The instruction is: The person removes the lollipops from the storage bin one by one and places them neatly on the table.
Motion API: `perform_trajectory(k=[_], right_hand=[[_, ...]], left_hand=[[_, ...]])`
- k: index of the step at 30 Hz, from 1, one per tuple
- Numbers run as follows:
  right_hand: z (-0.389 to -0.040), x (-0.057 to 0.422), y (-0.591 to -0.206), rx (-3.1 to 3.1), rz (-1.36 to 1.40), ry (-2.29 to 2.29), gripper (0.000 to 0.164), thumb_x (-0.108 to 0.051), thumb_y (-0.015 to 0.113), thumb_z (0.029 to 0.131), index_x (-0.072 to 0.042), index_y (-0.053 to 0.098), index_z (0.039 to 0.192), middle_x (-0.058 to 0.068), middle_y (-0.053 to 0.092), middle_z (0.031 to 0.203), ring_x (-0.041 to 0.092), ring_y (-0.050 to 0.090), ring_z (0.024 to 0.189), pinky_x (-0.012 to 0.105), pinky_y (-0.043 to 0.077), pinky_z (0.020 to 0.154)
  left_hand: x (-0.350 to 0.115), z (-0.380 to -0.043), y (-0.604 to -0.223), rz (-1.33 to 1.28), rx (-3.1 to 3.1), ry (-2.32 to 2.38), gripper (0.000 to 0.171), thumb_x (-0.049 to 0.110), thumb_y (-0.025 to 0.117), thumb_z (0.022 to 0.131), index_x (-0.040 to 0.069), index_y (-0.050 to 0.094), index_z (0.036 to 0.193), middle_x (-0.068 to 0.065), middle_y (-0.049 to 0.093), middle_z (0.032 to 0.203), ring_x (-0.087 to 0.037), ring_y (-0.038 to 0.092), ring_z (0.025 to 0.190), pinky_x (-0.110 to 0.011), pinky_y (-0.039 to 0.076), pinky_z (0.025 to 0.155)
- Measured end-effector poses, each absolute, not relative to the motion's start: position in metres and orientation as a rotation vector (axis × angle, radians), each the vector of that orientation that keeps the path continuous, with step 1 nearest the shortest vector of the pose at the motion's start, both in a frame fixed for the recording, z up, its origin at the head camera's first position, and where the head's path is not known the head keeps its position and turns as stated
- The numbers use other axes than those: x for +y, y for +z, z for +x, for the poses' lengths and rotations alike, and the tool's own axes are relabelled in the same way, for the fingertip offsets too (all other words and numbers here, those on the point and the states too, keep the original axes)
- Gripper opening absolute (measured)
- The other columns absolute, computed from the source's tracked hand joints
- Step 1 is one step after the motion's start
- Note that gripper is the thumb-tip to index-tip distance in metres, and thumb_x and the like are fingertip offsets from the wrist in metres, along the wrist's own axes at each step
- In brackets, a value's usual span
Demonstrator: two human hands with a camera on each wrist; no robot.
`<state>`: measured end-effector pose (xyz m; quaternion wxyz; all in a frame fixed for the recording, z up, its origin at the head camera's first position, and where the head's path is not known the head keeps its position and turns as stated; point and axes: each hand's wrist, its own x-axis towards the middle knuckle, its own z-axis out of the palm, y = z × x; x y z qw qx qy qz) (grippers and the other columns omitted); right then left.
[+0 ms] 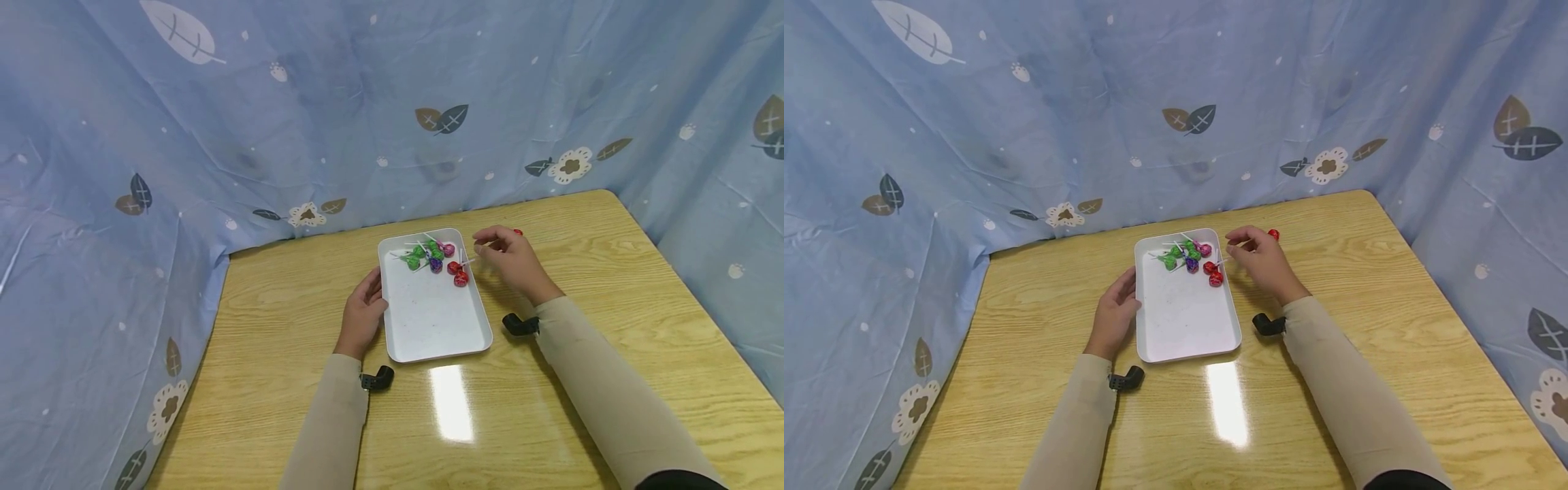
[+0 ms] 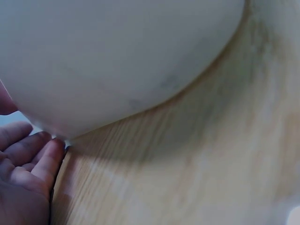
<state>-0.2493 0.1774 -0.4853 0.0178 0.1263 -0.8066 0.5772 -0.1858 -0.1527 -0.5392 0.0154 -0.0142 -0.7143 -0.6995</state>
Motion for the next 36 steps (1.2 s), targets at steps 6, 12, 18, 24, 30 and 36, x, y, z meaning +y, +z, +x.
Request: perform_trajectory(k=[6,12,18,24,30,36], right_hand=[[-0.252,0.166,-0.468,-2.515,0.439,1.764,0.03,-0.02,0.071,0.108,-0.003,0.072,0.132,0.013,0.071,0.122,0.029,0.062,0.101,0.034,0.055,0.079],[-0.254,0.148,-0.456,-2.534,0.512,1.782,0.025,-0.015,0.07,0.107,-0.002,0.072,0.129,0.014,0.071,0.119,0.029,0.062,0.1,0.036,0.056,0.079],[-0.255,0.129,-0.448,-2.546,0.573,1.798,0.022,-0.011,0.072,0.104,-0.003,0.073,0.125,0.013,0.071,0.114,0.031,0.064,0.095,0.033,0.057,0.074],[-0.254,0.114,-0.453,-2.589,0.64,1.748,0.025,-0.007,0.073,0.103,-0.003,0.072,0.128,0.011,0.07,0.115,0.029,0.064,0.098,0.037,0.056,0.077],[-0.254,0.107,-0.466,-2.65,0.677,1.724,0.032,-0.005,0.075,0.101,0.003,0.069,0.132,0.019,0.067,0.127,0.031,0.064,0.103,0.038,0.054,0.075],[-0.258,0.104,-0.474,-2.709,0.661,1.69,0.036,-0.002,0.076,0.099,0.005,0.067,0.134,0.02,0.064,0.13,0.032,0.062,0.104,0.04,0.054,0.074]], left_hand=[[-0.152,-0.185,-0.539,-0.044,-2.216,-2.183,0.072,-0.01,0.054,0.094,0.004,0.046,0.165,-0.012,0.053,0.16,-0.025,0.055,0.143,-0.035,0.048,0.115],[-0.153,-0.185,-0.539,-0.047,-2.215,-2.186,0.073,-0.01,0.054,0.094,0.005,0.046,0.165,-0.011,0.053,0.16,-0.024,0.054,0.143,-0.035,0.047,0.115],[-0.153,-0.185,-0.538,-0.052,-2.222,-2.18,0.072,-0.009,0.054,0.095,0.005,0.046,0.165,-0.01,0.053,0.16,-0.022,0.054,0.143,-0.033,0.047,0.115],[-0.154,-0.185,-0.539,-0.044,-2.222,-2.188,0.072,-0.009,0.055,0.094,0.005,0.047,0.165,-0.01,0.054,0.16,-0.022,0.055,0.143,-0.032,0.047,0.115],[-0.154,-0.185,-0.54,-0.051,-2.224,-2.194,0.073,-0.009,0.055,0.094,0.006,0.046,0.165,-0.012,0.052,0.162,-0.023,0.055,0.143,-0.034,0.048,0.115],[-0.154,-0.185,-0.539,-0.056,-2.217,-2.201,0.073,-0.009,0.055,0.094,0.005,0.046,0.165,-0.012,0.052,0.161,-0.021,0.055,0.143,-0.033,0.047,0.115]])
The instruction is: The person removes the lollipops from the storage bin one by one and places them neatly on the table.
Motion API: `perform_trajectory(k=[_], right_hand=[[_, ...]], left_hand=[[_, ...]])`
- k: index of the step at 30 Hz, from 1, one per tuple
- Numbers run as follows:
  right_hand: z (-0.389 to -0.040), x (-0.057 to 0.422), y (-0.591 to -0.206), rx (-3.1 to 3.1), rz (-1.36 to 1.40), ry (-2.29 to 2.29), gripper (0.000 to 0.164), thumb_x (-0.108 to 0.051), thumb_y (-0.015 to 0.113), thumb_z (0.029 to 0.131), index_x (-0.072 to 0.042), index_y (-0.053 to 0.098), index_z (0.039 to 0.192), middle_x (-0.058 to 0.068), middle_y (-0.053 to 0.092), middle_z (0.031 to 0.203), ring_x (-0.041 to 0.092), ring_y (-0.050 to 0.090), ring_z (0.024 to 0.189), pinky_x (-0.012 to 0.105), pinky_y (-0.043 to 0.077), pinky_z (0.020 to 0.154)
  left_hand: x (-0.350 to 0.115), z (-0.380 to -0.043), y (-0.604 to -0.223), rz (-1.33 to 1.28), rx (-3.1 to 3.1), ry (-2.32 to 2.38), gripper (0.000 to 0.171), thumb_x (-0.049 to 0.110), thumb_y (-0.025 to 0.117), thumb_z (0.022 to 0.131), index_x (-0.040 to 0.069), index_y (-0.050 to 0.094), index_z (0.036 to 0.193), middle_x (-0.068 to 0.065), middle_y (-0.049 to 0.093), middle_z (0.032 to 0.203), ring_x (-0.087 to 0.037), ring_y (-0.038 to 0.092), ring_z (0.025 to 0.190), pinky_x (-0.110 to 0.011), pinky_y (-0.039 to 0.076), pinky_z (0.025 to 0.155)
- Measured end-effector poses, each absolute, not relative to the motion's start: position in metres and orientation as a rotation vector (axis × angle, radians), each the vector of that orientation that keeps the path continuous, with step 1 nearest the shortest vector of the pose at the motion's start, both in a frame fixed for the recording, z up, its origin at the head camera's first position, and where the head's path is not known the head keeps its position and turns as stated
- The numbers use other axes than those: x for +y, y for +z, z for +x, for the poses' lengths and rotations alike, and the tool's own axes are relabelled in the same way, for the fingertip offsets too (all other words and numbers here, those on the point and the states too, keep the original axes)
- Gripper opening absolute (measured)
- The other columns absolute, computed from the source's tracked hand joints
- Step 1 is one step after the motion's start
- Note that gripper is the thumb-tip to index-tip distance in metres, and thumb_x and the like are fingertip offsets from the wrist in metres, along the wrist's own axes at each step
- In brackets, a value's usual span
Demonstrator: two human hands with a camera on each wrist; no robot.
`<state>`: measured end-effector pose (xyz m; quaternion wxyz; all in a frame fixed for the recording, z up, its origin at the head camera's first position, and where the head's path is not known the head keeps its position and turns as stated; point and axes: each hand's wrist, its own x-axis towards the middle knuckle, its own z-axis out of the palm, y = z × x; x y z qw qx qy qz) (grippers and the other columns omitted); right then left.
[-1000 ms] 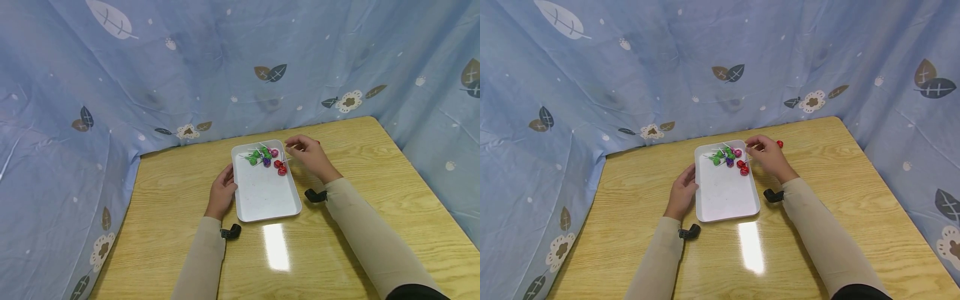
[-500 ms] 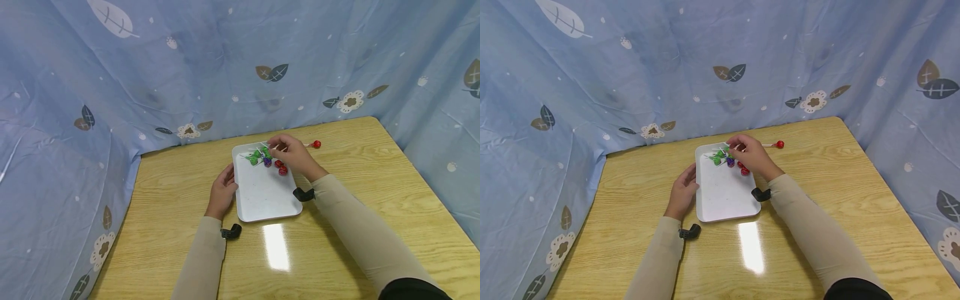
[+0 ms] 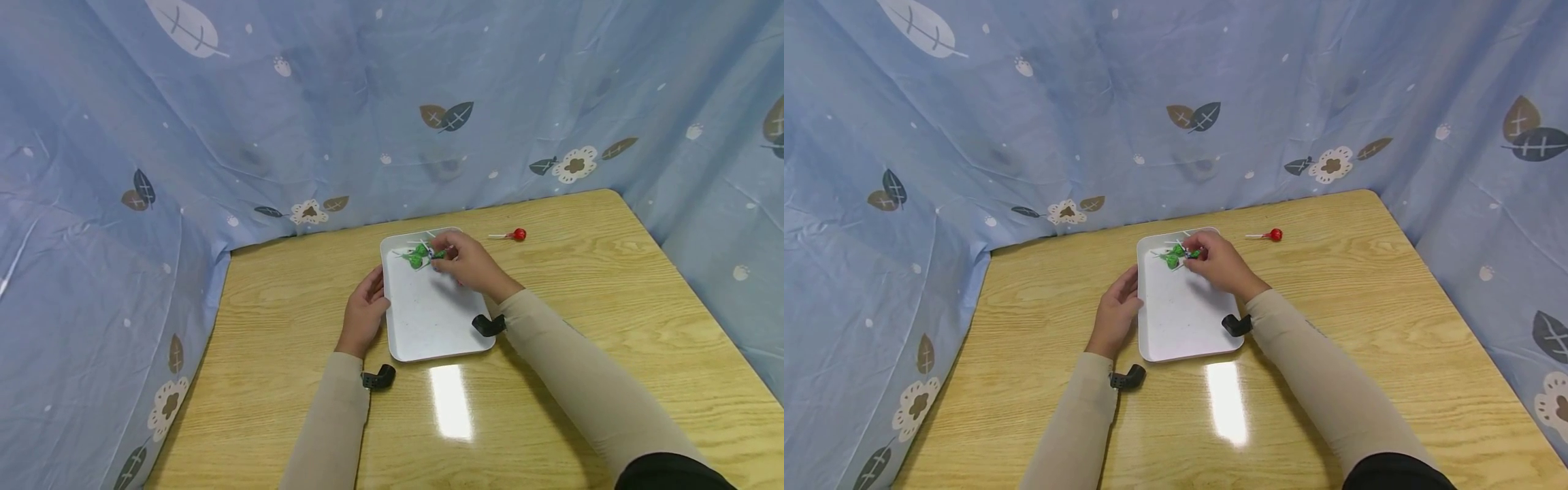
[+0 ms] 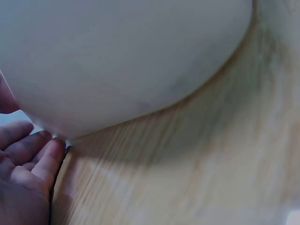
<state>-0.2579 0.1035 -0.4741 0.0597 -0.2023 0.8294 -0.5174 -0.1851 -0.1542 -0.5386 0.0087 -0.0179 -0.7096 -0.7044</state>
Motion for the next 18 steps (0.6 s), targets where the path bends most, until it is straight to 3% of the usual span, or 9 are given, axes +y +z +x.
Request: perform_trajectory(k=[4,12,18], right_hand=[[-0.26,0.1,-0.478,2.559,-0.607,-1.464,0.038,-0.003,0.077,0.099,0.006,0.068,0.135,0.021,0.062,0.131,0.032,0.062,0.104,0.043,0.053,0.085],[-0.261,0.092,-0.481,2.678,-0.59,-1.279,0.041,-0.003,0.078,0.099,0.008,0.066,0.136,0.023,0.06,0.123,0.031,0.062,0.099,0.045,0.056,0.086],[-0.261,0.089,-0.481,2.73,-0.577,-1.159,0.037,-0.004,0.077,0.099,0.007,0.067,0.133,0.02,0.067,0.119,0.032,0.064,0.103,0.046,0.057,0.09]], left_hand=[[-0.154,-0.186,-0.539,-0.049,-2.228,-2.19,0.073,-0.009,0.055,0.094,0.006,0.046,0.165,-0.011,0.053,0.161,-0.021,0.055,0.143,-0.033,0.048,0.115],[-0.155,-0.187,-0.54,-0.058,-2.234,-2.181,0.073,-0.009,0.055,0.094,0.007,0.047,0.165,-0.011,0.054,0.161,-0.022,0.055,0.142,-0.033,0.048,0.115],[-0.155,-0.187,-0.542,-0.1,-2.209,-2.179,0.072,-0.012,0.053,0.094,0.003,0.045,0.165,-0.016,0.053,0.16,-0.026,0.054,0.144,-0.037,0.047,0.116]])
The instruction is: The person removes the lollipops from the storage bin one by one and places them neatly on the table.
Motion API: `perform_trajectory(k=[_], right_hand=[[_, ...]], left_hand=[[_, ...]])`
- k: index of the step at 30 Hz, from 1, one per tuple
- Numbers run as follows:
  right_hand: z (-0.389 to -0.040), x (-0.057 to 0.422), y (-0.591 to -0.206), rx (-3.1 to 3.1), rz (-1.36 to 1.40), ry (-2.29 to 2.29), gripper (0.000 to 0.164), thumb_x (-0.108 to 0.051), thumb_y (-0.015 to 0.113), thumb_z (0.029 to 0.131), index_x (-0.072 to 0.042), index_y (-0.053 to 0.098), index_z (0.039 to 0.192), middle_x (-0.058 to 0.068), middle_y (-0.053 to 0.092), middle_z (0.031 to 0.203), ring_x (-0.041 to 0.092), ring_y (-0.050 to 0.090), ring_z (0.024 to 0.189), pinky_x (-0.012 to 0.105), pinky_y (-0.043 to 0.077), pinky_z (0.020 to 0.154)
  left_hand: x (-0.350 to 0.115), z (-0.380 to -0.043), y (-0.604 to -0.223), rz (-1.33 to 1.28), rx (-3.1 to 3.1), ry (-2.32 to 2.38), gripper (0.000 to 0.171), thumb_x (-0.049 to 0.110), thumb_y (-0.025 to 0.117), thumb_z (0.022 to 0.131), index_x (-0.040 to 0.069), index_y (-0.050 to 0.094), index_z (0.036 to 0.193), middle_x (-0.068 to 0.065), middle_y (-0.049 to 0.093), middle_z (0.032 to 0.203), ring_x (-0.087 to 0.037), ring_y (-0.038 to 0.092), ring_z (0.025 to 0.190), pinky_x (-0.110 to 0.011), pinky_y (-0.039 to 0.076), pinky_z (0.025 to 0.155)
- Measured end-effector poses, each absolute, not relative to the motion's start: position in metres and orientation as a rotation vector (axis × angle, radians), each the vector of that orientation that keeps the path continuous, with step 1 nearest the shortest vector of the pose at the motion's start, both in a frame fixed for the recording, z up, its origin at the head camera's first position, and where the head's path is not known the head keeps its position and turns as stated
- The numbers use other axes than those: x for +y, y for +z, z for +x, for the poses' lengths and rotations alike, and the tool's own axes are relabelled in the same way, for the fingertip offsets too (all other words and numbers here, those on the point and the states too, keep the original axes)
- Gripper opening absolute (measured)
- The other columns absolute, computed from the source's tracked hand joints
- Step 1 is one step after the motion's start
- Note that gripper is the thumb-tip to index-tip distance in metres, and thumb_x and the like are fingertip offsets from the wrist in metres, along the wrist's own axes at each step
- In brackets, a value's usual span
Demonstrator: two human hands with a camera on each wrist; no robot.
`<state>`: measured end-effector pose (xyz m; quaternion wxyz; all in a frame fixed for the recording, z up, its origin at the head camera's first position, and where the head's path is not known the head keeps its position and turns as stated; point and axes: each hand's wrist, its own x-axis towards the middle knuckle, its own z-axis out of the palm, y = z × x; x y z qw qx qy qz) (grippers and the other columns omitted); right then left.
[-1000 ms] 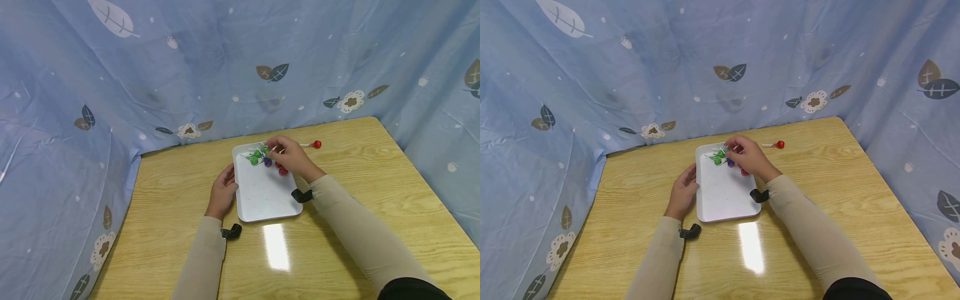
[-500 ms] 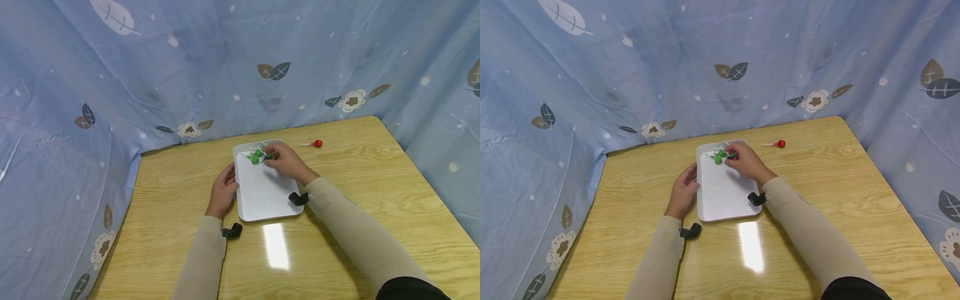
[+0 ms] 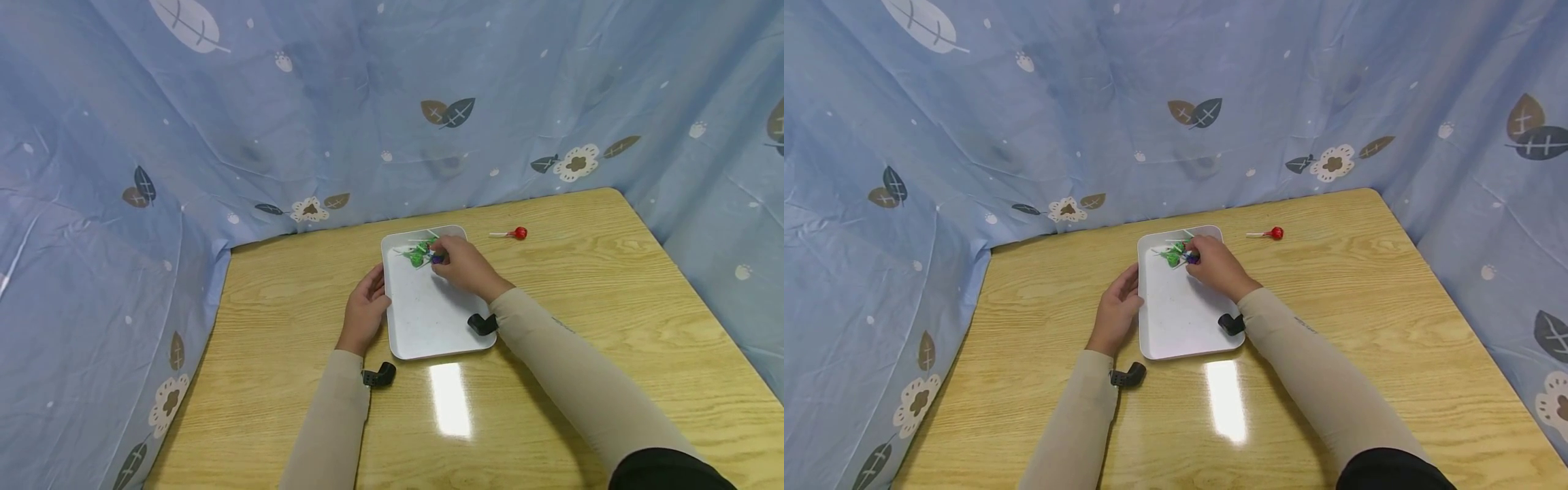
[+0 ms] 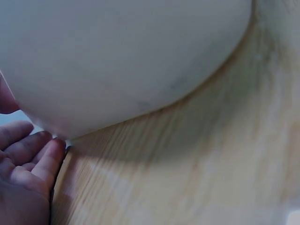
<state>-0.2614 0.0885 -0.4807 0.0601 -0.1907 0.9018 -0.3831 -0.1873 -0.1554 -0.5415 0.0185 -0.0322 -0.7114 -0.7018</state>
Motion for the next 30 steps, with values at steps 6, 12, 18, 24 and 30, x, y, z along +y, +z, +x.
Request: perform_trajectory(k=[6,12,18,24,30], right_hand=[[-0.26,0.086,-0.483,2.775,-0.637,-1.068,0.028,-0.003,0.077,0.097,0.005,0.073,0.124,0.017,0.068,0.115,0.029,0.061,0.102,0.045,0.055,0.091],[-0.26,0.085,-0.49,2.827,-0.649,-1.008,0.026,-0.001,0.078,0.096,0.004,0.073,0.121,0.017,0.068,0.116,0.03,0.061,0.106,0.046,0.054,0.095],[-0.261,0.081,-0.495,2.882,-0.691,-0.882,0.028,-0.002,0.079,0.095,0.003,0.076,0.122,0.018,0.072,0.123,0.035,0.064,0.119,0.049,0.051,0.107],[-0.259,0.079,-0.494,2.917,-0.713,-0.769,0.026,-0.007,0.082,0.095,-0.002,0.078,0.12,0.015,0.074,0.123,0.035,0.063,0.12,0.049,0.047,0.11],[-0.256,0.078,-0.494,2.93,-0.715,-0.736,0.026,-0.009,0.082,0.096,-0.003,0.078,0.121,0.013,0.073,0.123,0.034,0.062,0.121,0.048,0.047,0.11]], left_hand=[[-0.155,-0.187,-0.541,-0.091,-2.228,-2.156,0.073,-0.01,0.054,0.094,0.004,0.046,0.165,-0.015,0.053,0.161,-0.025,0.054,0.144,-0.035,0.047,0.116],[-0.155,-0.186,-0.54,-0.081,-2.236,-2.149,0.073,-0.009,0.054,0.094,0.004,0.045,0.165,-0.015,0.053,0.161,-0.024,0.055,0.143,-0.034,0.048,0.115],[-0.154,-0.186,-0.539,-0.093,-2.233,-2.147,0.073,-0.01,0.054,0.093,0.002,0.045,0.165,-0.017,0.053,0.16,-0.026,0.055,0.143,-0.035,0.047,0.116],[-0.154,-0.186,-0.539,-0.106,-2.227,-2.15,0.072,-0.01,0.054,0.093,0.001,0.045,0.165,-0.017,0.053,0.16,-0.027,0.055,0.143,-0.036,0.047,0.116],[-0.154,-0.186,-0.539,-0.094,-2.238,-2.141,0.072,-0.009,0.055,0.094,0.004,0.046,0.165,-0.014,0.054,0.16,-0.025,0.056,0.142,-0.035,0.048,0.115]])
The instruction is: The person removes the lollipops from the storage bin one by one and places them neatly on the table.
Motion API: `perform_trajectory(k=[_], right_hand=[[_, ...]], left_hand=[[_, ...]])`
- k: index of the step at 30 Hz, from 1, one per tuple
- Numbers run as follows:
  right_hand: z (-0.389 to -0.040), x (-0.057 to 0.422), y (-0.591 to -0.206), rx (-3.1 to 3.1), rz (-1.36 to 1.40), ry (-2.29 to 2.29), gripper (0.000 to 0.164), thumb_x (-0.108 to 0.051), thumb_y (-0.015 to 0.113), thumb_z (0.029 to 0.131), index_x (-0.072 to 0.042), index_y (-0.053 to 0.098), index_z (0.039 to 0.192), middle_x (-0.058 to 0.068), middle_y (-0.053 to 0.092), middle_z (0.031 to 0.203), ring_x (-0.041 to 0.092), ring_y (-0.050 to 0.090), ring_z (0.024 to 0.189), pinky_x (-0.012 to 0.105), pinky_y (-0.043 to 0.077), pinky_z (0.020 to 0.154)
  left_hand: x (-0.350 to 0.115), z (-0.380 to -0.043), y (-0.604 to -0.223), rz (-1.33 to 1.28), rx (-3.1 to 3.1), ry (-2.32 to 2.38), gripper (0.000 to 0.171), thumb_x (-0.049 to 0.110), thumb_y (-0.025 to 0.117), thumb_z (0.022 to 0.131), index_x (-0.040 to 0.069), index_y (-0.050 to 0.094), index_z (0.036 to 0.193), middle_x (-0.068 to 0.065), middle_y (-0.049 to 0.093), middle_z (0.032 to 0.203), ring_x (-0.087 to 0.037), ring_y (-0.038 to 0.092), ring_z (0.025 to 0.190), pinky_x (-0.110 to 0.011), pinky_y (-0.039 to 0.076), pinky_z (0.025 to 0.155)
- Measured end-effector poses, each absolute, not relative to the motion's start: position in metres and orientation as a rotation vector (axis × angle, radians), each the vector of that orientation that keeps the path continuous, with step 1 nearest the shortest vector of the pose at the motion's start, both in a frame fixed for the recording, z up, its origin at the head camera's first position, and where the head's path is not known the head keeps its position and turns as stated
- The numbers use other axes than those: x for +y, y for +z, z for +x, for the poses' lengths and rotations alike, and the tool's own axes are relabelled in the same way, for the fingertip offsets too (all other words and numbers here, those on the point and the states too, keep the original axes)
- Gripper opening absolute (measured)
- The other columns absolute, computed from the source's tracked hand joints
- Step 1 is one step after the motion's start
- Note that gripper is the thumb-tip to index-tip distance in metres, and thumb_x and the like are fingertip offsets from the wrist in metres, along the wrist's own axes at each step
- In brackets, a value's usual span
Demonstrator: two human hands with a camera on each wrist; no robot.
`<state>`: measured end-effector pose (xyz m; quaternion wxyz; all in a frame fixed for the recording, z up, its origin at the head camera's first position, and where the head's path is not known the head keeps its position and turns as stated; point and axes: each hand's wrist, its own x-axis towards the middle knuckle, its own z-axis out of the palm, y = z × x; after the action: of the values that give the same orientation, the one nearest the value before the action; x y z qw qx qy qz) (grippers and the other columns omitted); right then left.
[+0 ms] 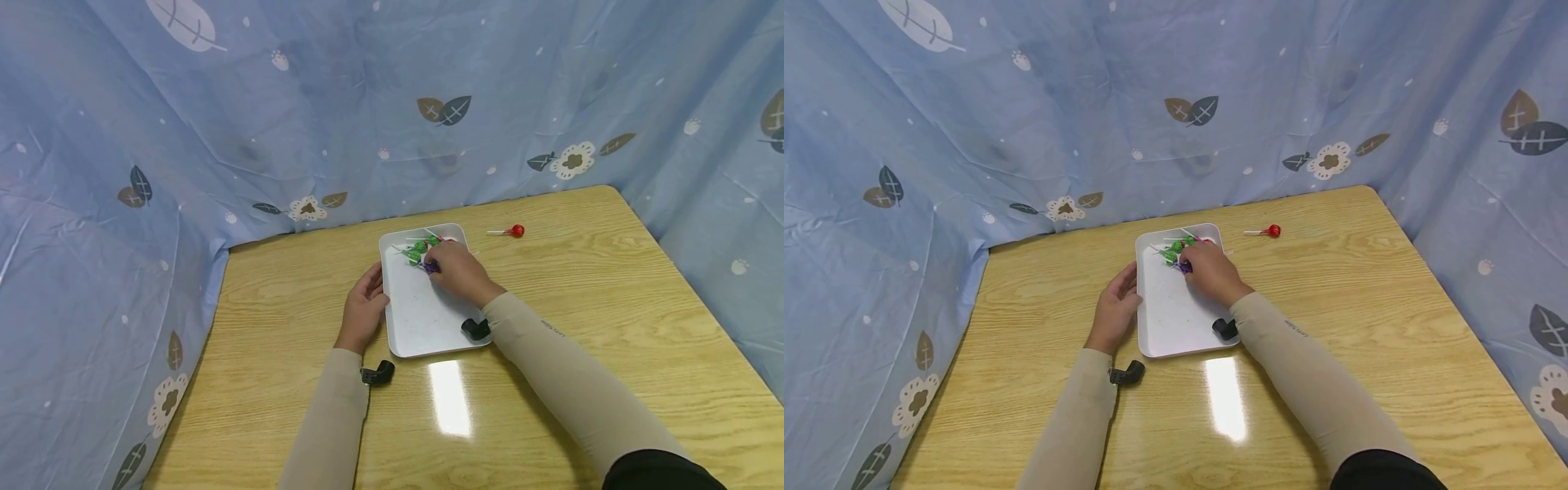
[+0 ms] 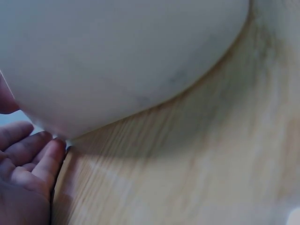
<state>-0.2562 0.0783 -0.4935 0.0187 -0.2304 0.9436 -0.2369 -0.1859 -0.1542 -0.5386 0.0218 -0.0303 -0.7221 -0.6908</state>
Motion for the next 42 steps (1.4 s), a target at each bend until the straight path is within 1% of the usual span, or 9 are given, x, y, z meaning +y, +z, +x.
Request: perform_trajectory(k=[7,12,22,27,32,38,42], right_hand=[[-0.255,0.078,-0.494,2.925,-0.724,-0.742,0.028,-0.011,0.082,0.096,-0.004,0.078,0.123,0.013,0.073,0.125,0.034,0.063,0.122,0.049,0.048,0.111],[-0.253,0.079,-0.493,2.899,-0.685,-0.806,0.033,-0.013,0.083,0.095,-0.004,0.077,0.126,0.015,0.072,0.128,0.034,0.063,0.122,0.052,0.05,0.108],[-0.251,0.08,-0.493,2.866,-0.671,-0.892,0.033,-0.013,0.082,0.096,-0.005,0.075,0.127,0.014,0.07,0.128,0.033,0.064,0.121,0.052,0.051,0.107],[-0.25,0.081,-0.492,2.808,-0.678,-1.022,0.028,-0.008,0.08,0.097,-0.003,0.075,0.124,0.014,0.069,0.126,0.03,0.064,0.116,0.048,0.054,0.103],[-0.25,0.083,-0.49,2.765,-0.714,-1.124,0.024,-0.002,0.078,0.098,0.0,0.074,0.122,0.014,0.066,0.123,0.028,0.066,0.111,0.042,0.057,0.099],[-0.248,0.088,-0.484,2.762,-0.75,-1.171,0.024,0.003,0.077,0.096,0.002,0.075,0.12,0.015,0.062,0.122,0.029,0.063,0.11,0.042,0.057,0.098],[-0.25,0.094,-0.481,2.764,-0.764,-1.218,0.025,0.004,0.076,0.095,0.002,0.075,0.12,0.016,0.062,0.122,0.031,0.065,0.108,0.043,0.057,0.095]], left_hand=[[-0.155,-0.187,-0.54,-0.096,-2.229,-2.149,0.072,-0.009,0.055,0.094,0.005,0.046,0.164,-0.013,0.054,0.16,-0.026,0.055,0.143,-0.034,0.047,0.116],[-0.155,-0.186,-0.539,-0.093,-2.225,-2.154,0.072,-0.01,0.055,0.094,0.005,0.047,0.164,-0.014,0.054,0.159,-0.027,0.056,0.143,-0.034,0.047,0.115],[-0.153,-0.186,-0.54,-0.073,-2.22,-2.163,0.073,-0.009,0.055,0.093,0.005,0.047,0.164,-0.012,0.054,0.16,-0.025,0.056,0.143,-0.033,0.048,0.115],[-0.153,-0.185,-0.539,-0.059,-2.218,-2.176,0.073,-0.009,0.056,0.093,0.005,0.048,0.164,-0.011,0.055,0.159,-0.022,0.057,0.141,-0.031,0.048,0.113],[-0.153,-0.186,-0.539,-0.063,-2.211,-2.182,0.072,-0.008,0.055,0.093,0.005,0.048,0.164,-0.011,0.055,0.159,-0.022,0.057,0.141,-0.031,0.048,0.113],[-0.153,-0.186,-0.541,-0.059,-2.22,-2.182,0.073,-0.008,0.055,0.094,0.006,0.047,0.165,-0.01,0.055,0.16,-0.024,0.056,0.142,-0.032,0.048,0.114],[-0.153,-0.185,-0.541,-0.053,-2.229,-2.17,0.072,-0.008,0.055,0.094,0.007,0.048,0.164,-0.01,0.055,0.159,-0.023,0.057,0.141,-0.032,0.049,0.113]])
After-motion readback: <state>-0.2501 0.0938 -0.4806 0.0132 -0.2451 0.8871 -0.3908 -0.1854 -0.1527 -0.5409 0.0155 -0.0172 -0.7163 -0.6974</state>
